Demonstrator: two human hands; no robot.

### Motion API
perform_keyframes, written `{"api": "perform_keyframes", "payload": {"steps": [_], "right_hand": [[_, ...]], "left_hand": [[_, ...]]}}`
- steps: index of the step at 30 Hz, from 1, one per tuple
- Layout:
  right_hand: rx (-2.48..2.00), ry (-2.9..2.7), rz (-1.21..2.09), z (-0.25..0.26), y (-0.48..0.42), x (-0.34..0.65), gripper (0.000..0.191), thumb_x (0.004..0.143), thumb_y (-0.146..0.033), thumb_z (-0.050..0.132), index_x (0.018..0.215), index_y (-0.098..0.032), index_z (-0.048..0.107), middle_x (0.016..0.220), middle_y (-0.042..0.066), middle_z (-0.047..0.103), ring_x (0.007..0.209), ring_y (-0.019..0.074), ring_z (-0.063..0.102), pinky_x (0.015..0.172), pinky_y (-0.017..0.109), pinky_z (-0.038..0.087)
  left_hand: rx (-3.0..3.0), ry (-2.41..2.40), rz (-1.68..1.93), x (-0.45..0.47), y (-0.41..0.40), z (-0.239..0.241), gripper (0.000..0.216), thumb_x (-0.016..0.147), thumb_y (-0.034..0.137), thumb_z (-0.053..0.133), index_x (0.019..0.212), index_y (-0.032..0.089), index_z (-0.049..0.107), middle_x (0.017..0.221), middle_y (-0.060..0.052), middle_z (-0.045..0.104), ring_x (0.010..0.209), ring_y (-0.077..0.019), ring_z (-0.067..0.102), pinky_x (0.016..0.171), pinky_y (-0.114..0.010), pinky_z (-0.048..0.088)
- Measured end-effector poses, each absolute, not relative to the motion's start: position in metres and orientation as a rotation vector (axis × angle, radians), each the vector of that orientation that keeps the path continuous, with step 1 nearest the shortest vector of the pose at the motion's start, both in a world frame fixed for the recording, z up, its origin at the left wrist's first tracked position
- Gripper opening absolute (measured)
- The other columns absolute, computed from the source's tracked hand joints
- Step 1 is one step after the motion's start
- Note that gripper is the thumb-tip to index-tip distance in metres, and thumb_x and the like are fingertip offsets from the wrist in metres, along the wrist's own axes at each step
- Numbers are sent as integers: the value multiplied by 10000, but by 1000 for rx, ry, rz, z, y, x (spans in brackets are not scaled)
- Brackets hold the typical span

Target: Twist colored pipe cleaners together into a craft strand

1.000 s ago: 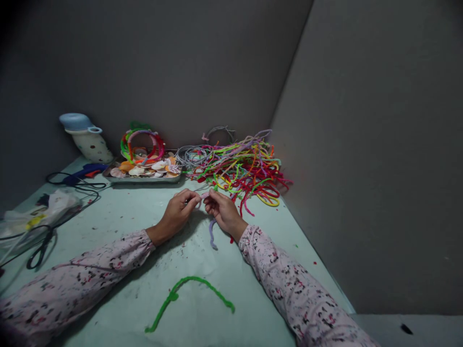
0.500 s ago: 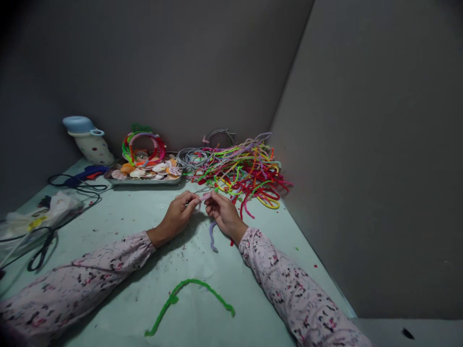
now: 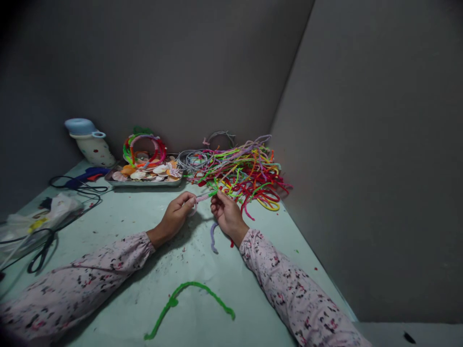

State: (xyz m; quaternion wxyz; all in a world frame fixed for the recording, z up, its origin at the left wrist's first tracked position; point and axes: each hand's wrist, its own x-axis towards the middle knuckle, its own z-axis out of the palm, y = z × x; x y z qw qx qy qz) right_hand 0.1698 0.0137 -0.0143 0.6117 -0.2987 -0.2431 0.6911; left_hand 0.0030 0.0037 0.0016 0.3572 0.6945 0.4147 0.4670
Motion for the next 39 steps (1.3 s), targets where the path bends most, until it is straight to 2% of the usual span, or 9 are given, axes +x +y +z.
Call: {"api": "perform_keyframes", "payload": {"steps": [8,17,29,39], "right_hand": [[-641,-441,1618,-14,15,171,148,773,-327,672,770,-188,620,609,-25,587,507,63,520,438,150,431],[-628,-565,1585,-19,15,172,176,736,-321,728,809,-183,648,629,-29,599,525,52,529,459,140,429],[-692,-783,1566,-15,7,168,228,703,-354,758,734,-172,624,637,-36,585,503,42,505,462,146,408],[-689,-834,1556,-20,9,168,205,761,-370,707,748,-176,644,650,-21,580,512,49,496,448,148,395]], "left_hand": [[1624,1031,1324,2,8,-3,232,878,390,425,769,193,483,715,2,462,690,-142,433,666,-254,395],[1511,971,1335,2,11,-4,225,864,370,466,740,184,494,694,10,440,670,-131,410,654,-240,368],[1667,969,1186,5,6,1,258,851,380,510,749,158,593,681,13,507,673,-124,447,663,-241,362],[1602,910,1107,5,9,-6,272,845,394,524,770,149,616,658,11,513,629,-110,449,614,-231,364]]}}
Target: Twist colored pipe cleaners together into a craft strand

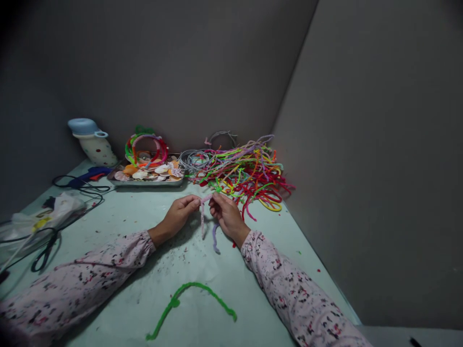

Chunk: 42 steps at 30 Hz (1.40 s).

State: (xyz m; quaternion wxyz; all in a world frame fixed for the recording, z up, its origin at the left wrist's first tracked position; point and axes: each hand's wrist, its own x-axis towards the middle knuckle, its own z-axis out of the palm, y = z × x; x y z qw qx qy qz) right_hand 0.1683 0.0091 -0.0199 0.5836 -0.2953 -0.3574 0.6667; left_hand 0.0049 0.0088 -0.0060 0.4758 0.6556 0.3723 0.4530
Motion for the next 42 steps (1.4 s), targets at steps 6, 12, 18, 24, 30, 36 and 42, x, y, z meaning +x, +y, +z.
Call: {"api": "perform_keyframes", "payload": {"steps": [6,12,18,24,30,36,42], "right_hand": [[-686,-896,1543,-19,7,167,247,785,-420,668,807,-174,667,674,-13,589,512,55,495,448,164,387],[-744,-964,1528,-16,3,166,234,745,-399,707,777,-176,645,683,-23,583,526,57,495,473,181,372],[-768,-995,1510,-16,3,166,214,752,-386,704,761,-186,628,624,-31,549,522,67,467,475,188,354],[-763,-994,1517,-16,3,166,216,760,-382,699,752,-183,615,637,-35,538,523,57,471,474,174,355],[-773,-976,1529,-16,3,167,233,746,-387,710,741,-181,603,669,-34,551,524,55,481,466,179,354],[-785,-982,1538,-15,2,167,255,737,-410,711,746,-179,603,662,-34,563,517,56,482,468,183,351],[-779,-964,1542,-15,3,166,249,739,-402,713,743,-177,608,673,-35,567,519,47,488,471,175,352]], "left_hand": [[1641,931,1101,6,7,-4,273,848,401,525,800,149,619,677,17,524,645,-110,452,628,-226,366],[1643,922,1127,7,6,-4,273,854,399,523,826,147,625,736,1,566,714,-127,497,696,-229,396],[1637,944,1164,7,6,-1,249,853,382,521,859,154,620,796,-15,597,769,-139,520,735,-233,413],[1666,987,1177,7,7,-3,224,839,365,536,838,154,610,786,-15,599,765,-143,522,744,-238,416],[1688,967,1125,6,8,-5,263,851,391,517,854,152,627,775,-17,592,750,-146,516,721,-243,412],[1691,955,1100,7,7,-2,249,855,369,509,836,150,627,741,-2,579,722,-136,505,706,-237,399],[1685,957,1122,7,5,-1,257,863,377,503,840,145,612,756,-4,562,737,-134,492,718,-238,391]]}}
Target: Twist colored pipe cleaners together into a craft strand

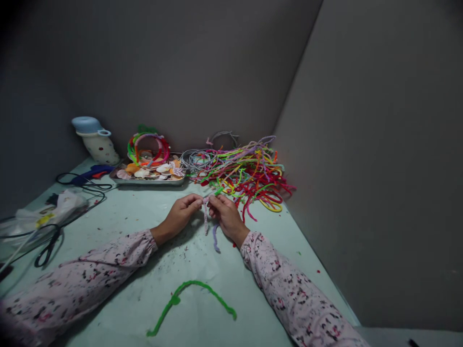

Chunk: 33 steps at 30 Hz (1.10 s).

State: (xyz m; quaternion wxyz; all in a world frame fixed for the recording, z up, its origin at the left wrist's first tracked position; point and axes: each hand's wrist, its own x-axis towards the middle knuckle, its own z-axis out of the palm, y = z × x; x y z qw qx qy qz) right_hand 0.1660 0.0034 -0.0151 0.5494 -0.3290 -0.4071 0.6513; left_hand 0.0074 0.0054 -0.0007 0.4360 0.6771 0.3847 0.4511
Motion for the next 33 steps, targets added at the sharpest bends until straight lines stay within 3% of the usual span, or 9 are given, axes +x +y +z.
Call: {"api": "perform_keyframes", "payload": {"steps": [9,33], "right_hand": [[-780,-961,1552,-15,3,166,257,733,-404,718,738,-171,609,674,-33,570,513,46,486,468,177,353],[-785,-962,1543,-16,3,166,271,719,-419,723,729,-179,597,682,-30,584,520,54,500,464,176,373]], "left_hand": [[1681,966,1095,7,6,-2,279,864,398,489,775,153,587,681,15,516,662,-120,452,649,-235,368],[1664,937,1081,6,7,-3,294,854,412,489,794,150,606,728,-5,561,703,-137,476,697,-246,386]]}}
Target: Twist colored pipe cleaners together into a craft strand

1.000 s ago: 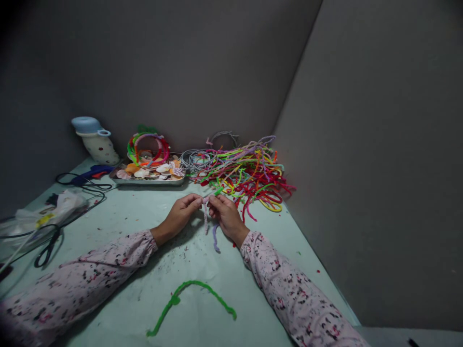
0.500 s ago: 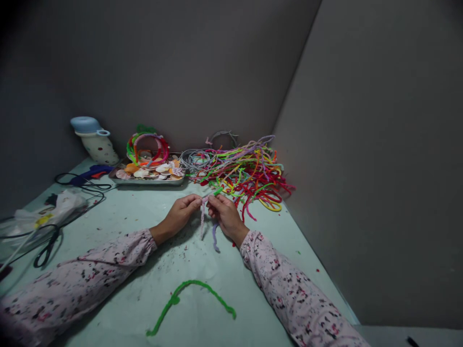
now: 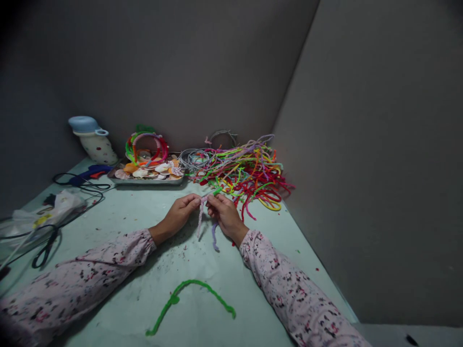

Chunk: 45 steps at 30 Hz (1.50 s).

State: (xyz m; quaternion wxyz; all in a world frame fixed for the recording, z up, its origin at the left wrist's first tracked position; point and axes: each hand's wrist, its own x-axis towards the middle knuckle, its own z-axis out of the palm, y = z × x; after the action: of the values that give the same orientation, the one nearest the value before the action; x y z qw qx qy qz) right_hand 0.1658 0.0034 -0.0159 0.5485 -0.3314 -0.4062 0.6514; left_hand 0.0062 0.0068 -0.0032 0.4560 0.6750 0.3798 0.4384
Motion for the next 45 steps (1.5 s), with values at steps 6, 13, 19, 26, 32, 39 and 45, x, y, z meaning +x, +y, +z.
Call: {"api": "perform_keyframes", "payload": {"steps": [6,13,19,26,32,39,45], "right_hand": [[-764,-940,1569,-16,4,166,257,729,-405,721,739,-176,604,679,-33,576,519,44,498,465,167,363],[-746,-937,1569,-15,4,166,252,734,-404,721,737,-176,614,685,-28,574,520,44,492,460,165,360],[-743,-941,1567,-15,4,166,235,747,-382,713,726,-174,605,667,-32,572,516,46,496,459,168,357],[-747,-943,1564,-17,5,166,253,737,-395,720,734,-171,603,672,-32,578,518,46,496,470,170,367],[-747,-926,1571,-17,6,166,252,720,-393,732,732,-175,605,674,-31,584,517,49,496,471,174,375],[-729,-938,1567,-17,6,166,229,748,-372,716,735,-167,612,671,-28,587,508,43,499,461,163,370],[-726,-940,1566,-18,6,166,215,756,-368,709,747,-171,626,683,-24,595,514,43,502,463,162,375]], "left_hand": [[1635,908,1087,6,6,-2,257,855,384,505,830,153,614,755,-6,576,728,-136,491,709,-239,392],[1611,850,1071,5,8,-5,193,830,321,547,895,158,627,851,-24,623,814,-150,541,792,-256,416],[1679,907,1079,5,9,-7,163,805,273,560,889,147,621,842,-26,625,799,-151,550,772,-257,427],[1749,966,1100,5,7,-4,171,808,279,555,894,144,617,841,-25,627,795,-151,556,773,-261,432],[1780,1061,1134,7,5,-1,172,788,282,585,888,147,624,820,-19,620,771,-141,547,748,-243,432],[1828,1081,1160,6,8,-4,151,780,264,584,864,151,636,808,-18,629,765,-138,557,735,-237,435],[1826,1104,1178,7,8,-4,137,772,251,588,848,147,636,799,-18,630,754,-135,558,729,-237,437]]}}
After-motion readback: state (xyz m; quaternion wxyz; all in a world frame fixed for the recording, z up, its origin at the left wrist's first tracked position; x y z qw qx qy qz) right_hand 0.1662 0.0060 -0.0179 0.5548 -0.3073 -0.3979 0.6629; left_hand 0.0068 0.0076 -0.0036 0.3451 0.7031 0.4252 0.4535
